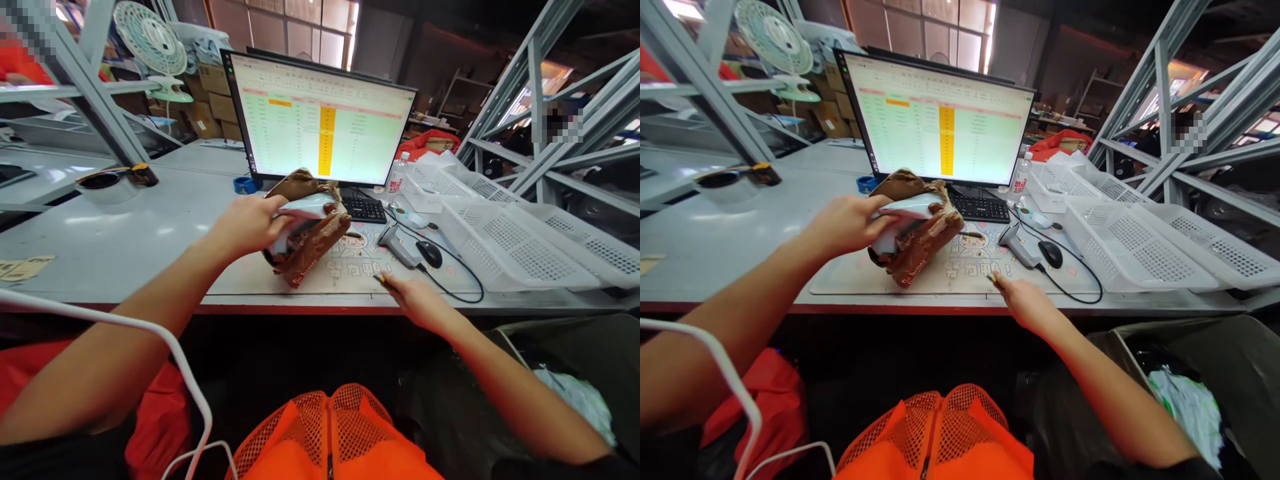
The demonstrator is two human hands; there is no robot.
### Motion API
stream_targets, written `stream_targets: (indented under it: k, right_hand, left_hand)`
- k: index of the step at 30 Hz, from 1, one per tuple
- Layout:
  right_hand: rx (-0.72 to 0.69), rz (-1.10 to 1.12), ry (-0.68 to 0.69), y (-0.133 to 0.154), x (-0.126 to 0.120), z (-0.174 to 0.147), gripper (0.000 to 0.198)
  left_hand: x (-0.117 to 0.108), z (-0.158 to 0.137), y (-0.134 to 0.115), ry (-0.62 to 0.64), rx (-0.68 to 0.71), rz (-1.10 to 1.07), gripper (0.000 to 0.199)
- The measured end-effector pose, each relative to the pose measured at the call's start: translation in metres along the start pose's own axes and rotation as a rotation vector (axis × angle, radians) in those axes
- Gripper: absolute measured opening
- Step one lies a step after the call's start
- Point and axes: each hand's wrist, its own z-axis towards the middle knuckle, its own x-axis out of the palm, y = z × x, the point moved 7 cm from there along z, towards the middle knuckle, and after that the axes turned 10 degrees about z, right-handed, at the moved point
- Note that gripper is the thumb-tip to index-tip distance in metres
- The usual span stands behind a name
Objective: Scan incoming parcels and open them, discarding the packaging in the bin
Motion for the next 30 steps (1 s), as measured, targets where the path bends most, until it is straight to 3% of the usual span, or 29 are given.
stream_targets:
  k: [4,9,11,15,17,20,22,25,28,30]
  right_hand:
    - [0.034,-0.002,-0.163,-0.002,-0.023,0.017,0.056]
    - [-0.102,0.013,-0.249,0.053,-0.069,0.044,0.059]
    - [-0.111,-0.050,-0.197,0.072,-0.074,0.052,0.059]
    - [-0.090,-0.192,0.014,0.073,-0.048,0.049,0.060]
    - [-0.035,-0.253,0.084,0.049,-0.030,0.036,0.063]
    - [0.130,-0.320,0.188,-0.002,-0.004,0.015,0.061]
    - [0.181,-0.300,0.156,-0.026,0.007,0.015,0.057]
    - [0.179,-0.240,0.000,-0.037,0.018,0.038,0.057]
    - [0.178,-0.176,-0.087,-0.029,0.028,0.066,0.053]
    - [0.108,-0.060,-0.228,-0.008,0.023,0.078,0.039]
  left_hand:
    - [0.001,-0.005,0.006,0.005,-0.017,-0.004,0.045]
    - [0.003,-0.008,-0.010,0.007,0.032,-0.018,0.044]
    - [0.005,-0.007,-0.013,-0.010,0.043,-0.016,0.043]
    - [0.016,-0.004,-0.021,-0.004,0.104,-0.030,0.042]
    - [0.020,-0.003,-0.018,0.014,0.128,-0.032,0.041]
    - [0.020,-0.002,0.006,0.007,-0.013,-0.030,0.046]
    - [0.018,-0.002,0.019,0.005,-0.087,-0.025,0.048]
    - [0.016,-0.006,0.017,0.005,-0.072,-0.013,0.047]
    - [0.014,-0.013,0.007,0.006,-0.082,-0.013,0.045]
    - [0.013,-0.019,0.001,0.016,-0.092,-0.021,0.043]
